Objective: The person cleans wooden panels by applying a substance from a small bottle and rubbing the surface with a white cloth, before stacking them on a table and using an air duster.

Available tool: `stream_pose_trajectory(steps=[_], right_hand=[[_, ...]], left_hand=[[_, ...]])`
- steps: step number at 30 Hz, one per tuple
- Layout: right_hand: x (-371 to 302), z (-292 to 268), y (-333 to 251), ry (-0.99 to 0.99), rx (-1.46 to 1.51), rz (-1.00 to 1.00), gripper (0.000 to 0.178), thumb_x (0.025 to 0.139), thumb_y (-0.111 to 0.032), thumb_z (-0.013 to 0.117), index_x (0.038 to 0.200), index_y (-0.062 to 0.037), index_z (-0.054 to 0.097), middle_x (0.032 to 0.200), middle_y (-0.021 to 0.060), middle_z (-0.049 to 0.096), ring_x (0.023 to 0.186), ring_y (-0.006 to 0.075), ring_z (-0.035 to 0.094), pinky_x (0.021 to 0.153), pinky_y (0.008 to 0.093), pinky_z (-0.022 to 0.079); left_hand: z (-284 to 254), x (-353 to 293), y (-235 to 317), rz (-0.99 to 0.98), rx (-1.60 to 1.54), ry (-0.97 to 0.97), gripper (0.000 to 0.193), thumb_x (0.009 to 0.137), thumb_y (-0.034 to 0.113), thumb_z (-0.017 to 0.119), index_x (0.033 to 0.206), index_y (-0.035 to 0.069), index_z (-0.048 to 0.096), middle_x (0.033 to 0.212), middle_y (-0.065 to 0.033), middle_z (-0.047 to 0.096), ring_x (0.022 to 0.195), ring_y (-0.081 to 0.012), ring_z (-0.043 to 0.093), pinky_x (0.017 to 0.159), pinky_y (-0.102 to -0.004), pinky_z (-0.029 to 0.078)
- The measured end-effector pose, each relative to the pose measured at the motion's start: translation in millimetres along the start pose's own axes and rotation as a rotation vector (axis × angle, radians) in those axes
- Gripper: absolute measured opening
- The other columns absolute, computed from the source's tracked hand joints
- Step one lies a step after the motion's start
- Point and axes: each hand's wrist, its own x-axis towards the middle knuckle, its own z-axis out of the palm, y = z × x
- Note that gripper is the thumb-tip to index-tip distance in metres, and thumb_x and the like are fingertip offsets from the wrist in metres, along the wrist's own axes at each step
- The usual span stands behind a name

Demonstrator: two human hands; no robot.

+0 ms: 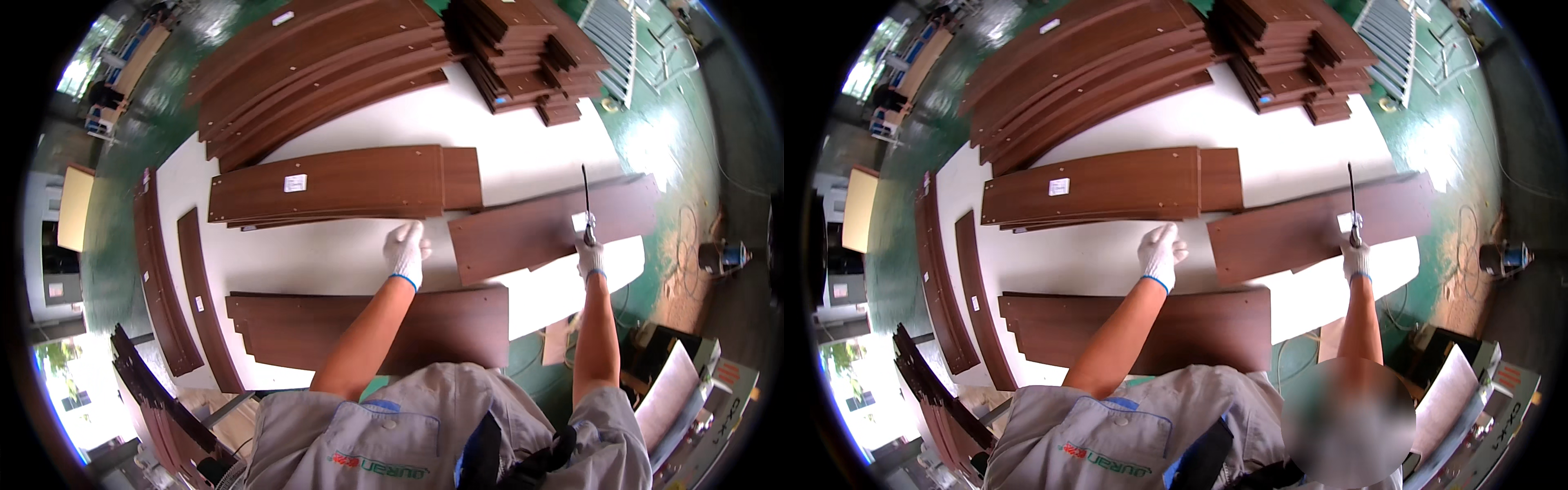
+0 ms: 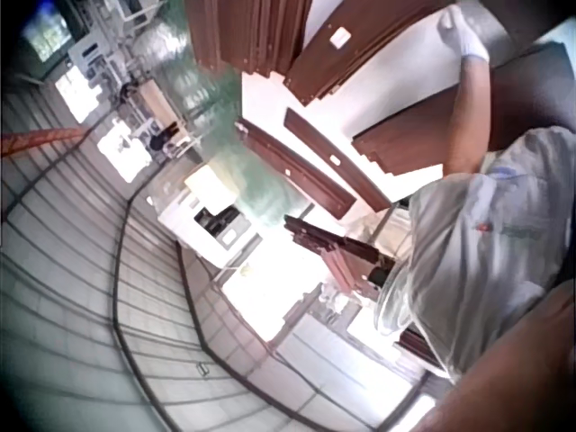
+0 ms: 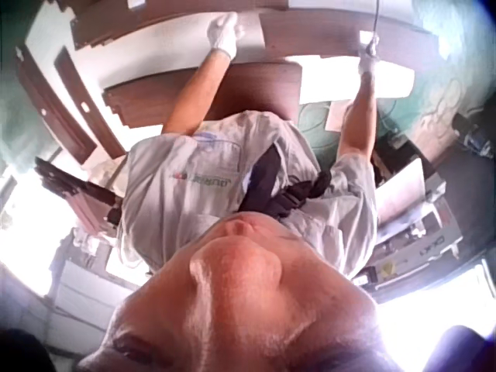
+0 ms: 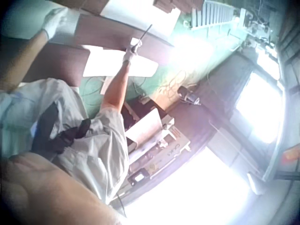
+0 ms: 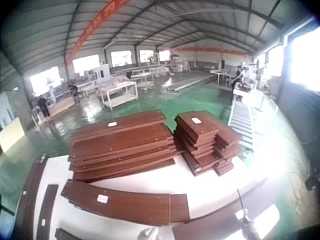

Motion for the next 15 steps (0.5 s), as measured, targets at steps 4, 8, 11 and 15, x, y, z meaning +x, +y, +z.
stream_pose_trajectory(steps=[4, 8, 11, 15], right_hand=[[-47, 44, -49, 0.074, -0.055, -0.321, 0.039, 0.094, -0.034, 0.068, 0.077, -0.0001, 0.064, 0.063, 0.0016, 0.055, 0.055, 0.0141, 0.05, 0.051, 0.035, 0.04], [-129, 132, -173, -0.503, -0.038, -0.082, 0.035, 0.095, -0.036, 0.069, 0.085, -0.0031, 0.064, 0.064, 0.002, 0.058, 0.047, 0.0102, 0.054, 0.04, 0.0282, 0.038], [-105, 198, -196, -0.504, -0.123, -0.343, 0.03, 0.088, -0.027, 0.072, 0.099, 0.0004, 0.066, 0.074, 0.007, 0.063, 0.063, 0.0185, 0.062, 0.058, 0.0353, 0.05], [-98, 245, -207, -0.476, -0.182, -0.638, 0.07, 0.076, -0.02, 0.082, 0.138, -0.0023, 0.056, 0.103, 0.0125, 0.07, 0.098, 0.0241, 0.066, 0.089, 0.0367, 0.054]], left_hand=[[-13, 47, 33, -0.054, -0.048, 0.33, 0.046, 0.088, 0.038, 0.082, 0.104, 0.002, 0.06, 0.087, -0.0091, 0.062, 0.065, -0.0159, 0.06, 0.049, -0.0317, 0.05], [-36, 71, 22, -0.168, -0.111, 0.143, 0.051, 0.087, 0.042, 0.082, 0.103, 0.0, 0.06, 0.081, -0.0098, 0.062, 0.061, -0.0172, 0.059, 0.049, -0.0305, 0.049], [-13, 64, 30, -0.085, -0.1, 0.206, 0.047, 0.087, 0.038, 0.083, 0.098, 0.0, 0.057, 0.074, -0.0095, 0.061, 0.054, -0.0165, 0.058, 0.045, -0.0297, 0.048], [-21, 62, 34, -0.146, -0.182, 0.144, 0.048, 0.085, 0.029, 0.084, 0.107, -0.003, 0.054, 0.075, -0.0127, 0.063, 0.057, -0.0185, 0.062, 0.045, -0.0292, 0.049]])
